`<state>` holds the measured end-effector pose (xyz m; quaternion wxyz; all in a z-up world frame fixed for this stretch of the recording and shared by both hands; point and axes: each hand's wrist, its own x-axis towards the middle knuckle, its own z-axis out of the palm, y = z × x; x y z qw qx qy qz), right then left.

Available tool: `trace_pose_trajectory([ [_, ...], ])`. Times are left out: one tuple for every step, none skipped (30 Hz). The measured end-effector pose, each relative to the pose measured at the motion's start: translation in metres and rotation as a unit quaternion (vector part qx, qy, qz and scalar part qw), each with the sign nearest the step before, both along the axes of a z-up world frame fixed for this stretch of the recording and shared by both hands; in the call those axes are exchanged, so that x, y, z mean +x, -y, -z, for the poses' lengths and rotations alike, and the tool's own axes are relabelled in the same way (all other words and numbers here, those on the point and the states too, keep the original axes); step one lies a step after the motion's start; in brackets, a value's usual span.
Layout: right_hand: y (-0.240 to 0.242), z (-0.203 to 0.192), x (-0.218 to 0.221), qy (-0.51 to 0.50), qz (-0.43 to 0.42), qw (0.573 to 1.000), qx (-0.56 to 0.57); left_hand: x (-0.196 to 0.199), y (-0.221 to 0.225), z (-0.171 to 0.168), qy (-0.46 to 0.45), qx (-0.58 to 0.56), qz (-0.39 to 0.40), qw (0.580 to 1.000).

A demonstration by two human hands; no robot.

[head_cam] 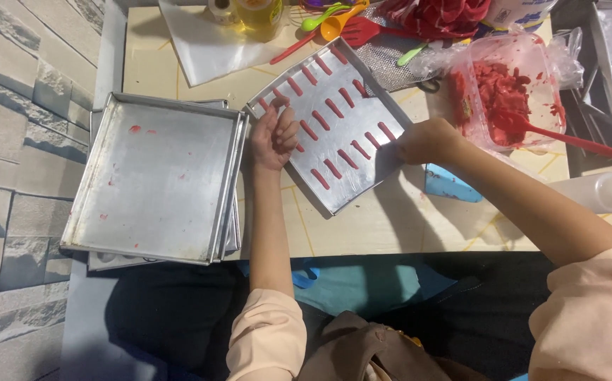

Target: Filling a piping bag with red batter and piping it onto a metal tray in small strips.

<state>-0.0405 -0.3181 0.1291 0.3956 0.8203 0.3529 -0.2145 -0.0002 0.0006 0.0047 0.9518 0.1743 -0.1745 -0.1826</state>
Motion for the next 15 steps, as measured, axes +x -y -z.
trace_pose_trajectory([
  [-0.004,-0.011,-0.002,0.0,-0.001,1.0,0.0,0.0,0.0,0.002,0.0,0.0,-0.001,1.0],
  [-0.008,-0.023,-0.004,-0.03,0.122,0.989,0.08,0.0,-0.001,0.003,-0.002,0.002,-0.002,1.0],
  [-0.011,-0.035,-0.005,-0.057,0.242,0.955,0.159,0.002,0.0,0.004,-0.003,0.004,-0.003,1.0],
  [-0.01,-0.044,-0.008,-0.055,0.241,0.956,0.16,0.002,-0.001,0.002,-0.001,0.004,-0.003,1.0],
  [-0.009,-0.052,-0.013,-0.056,0.323,0.924,0.199,0.002,-0.001,0.001,-0.005,0.008,-0.004,1.0],
  [-0.008,-0.061,-0.018,-0.057,0.401,0.883,0.238,0.001,-0.001,0.0,-0.009,0.012,-0.004,1.0],
  [0.002,-0.054,-0.019,-0.055,0.402,0.882,0.238,0.001,-0.001,0.0,-0.007,0.012,-0.002,1.0],
  [0.013,-0.048,-0.021,-0.074,0.431,0.866,0.244,0.0,-0.001,0.0,-0.009,0.017,-0.005,1.0],
  [0.023,-0.042,-0.021,-0.093,0.458,0.849,0.249,0.0,-0.001,-0.001,-0.011,0.022,-0.009,1.0],
  [0.036,-0.028,-0.028,-0.09,0.457,0.849,0.25,0.0,-0.002,0.0,-0.008,0.021,-0.009,1.0],
  [0.05,-0.015,-0.034,-0.088,0.41,0.858,0.298,0.001,-0.002,0.001,-0.008,0.026,-0.011,1.0],
  [0.065,-0.002,-0.041,-0.085,0.36,0.863,0.345,0.001,-0.002,0.002,-0.008,0.03,-0.013,0.999],
  [0.066,-0.005,-0.05,-0.082,0.361,0.862,0.347,0.001,-0.002,0.002,-0.005,0.032,-0.011,0.999],
  [0.067,-0.008,-0.059,-0.056,0.388,0.842,0.369,0.0,-0.002,0.002,-0.01,0.032,-0.01,0.999],
  [0.068,-0.011,-0.068,-0.031,0.415,0.821,0.39,-0.001,-0.003,0.002,-0.016,0.031,-0.011,0.999],
])
